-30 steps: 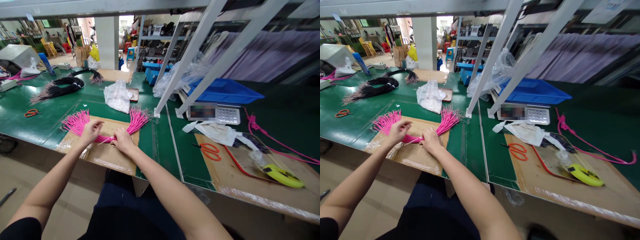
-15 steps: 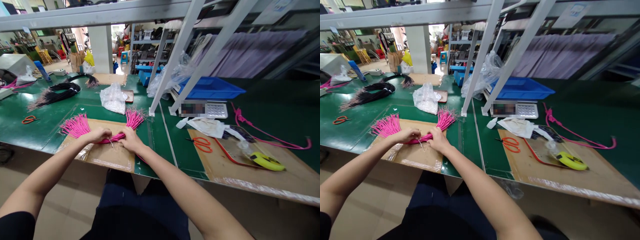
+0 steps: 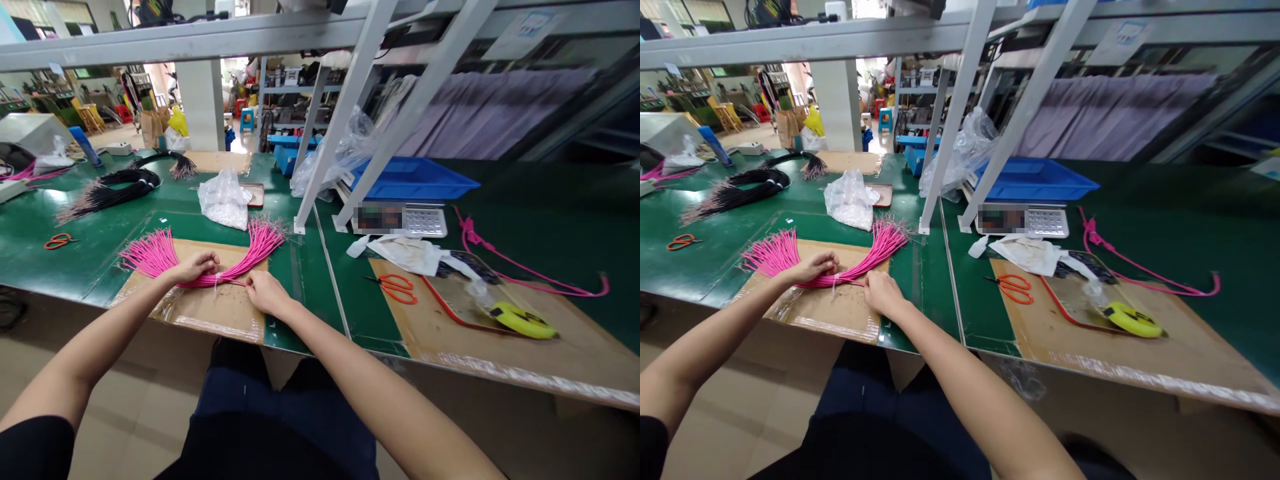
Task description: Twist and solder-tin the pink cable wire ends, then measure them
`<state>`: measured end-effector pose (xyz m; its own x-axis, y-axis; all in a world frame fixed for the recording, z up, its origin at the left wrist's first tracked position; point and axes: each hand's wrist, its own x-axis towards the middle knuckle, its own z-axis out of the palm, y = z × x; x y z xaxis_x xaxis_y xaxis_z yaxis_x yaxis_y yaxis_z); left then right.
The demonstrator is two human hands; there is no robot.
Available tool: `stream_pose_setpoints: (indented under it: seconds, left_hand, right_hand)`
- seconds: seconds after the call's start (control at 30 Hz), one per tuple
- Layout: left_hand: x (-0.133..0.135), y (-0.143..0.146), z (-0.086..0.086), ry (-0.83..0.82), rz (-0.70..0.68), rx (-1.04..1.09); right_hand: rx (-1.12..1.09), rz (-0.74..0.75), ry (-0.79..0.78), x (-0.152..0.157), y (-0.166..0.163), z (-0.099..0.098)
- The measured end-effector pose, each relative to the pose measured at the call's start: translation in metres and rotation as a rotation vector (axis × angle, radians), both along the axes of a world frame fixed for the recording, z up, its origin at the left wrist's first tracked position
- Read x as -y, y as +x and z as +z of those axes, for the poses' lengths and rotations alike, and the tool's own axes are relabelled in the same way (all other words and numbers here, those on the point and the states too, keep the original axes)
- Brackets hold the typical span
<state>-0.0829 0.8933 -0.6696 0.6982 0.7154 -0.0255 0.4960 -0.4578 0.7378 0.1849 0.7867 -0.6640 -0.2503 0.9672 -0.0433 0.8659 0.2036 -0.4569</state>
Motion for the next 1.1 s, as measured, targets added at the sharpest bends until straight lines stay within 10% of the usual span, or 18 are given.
stream_pose_setpoints:
  seconds: [0.3,1.1]
  left_hand:
    - [-0.012,0.006,0.010,-0.070,-0.165,-0.080]
    - [-0.013,0.007,-0.009,0.017,0.036,-0.148]
  right_hand:
    - [0.075,0.009,-0.063,0.001,-0.007,0.003]
    - [0.118,-0.015,-0.129,0.004,-0.015,0.018]
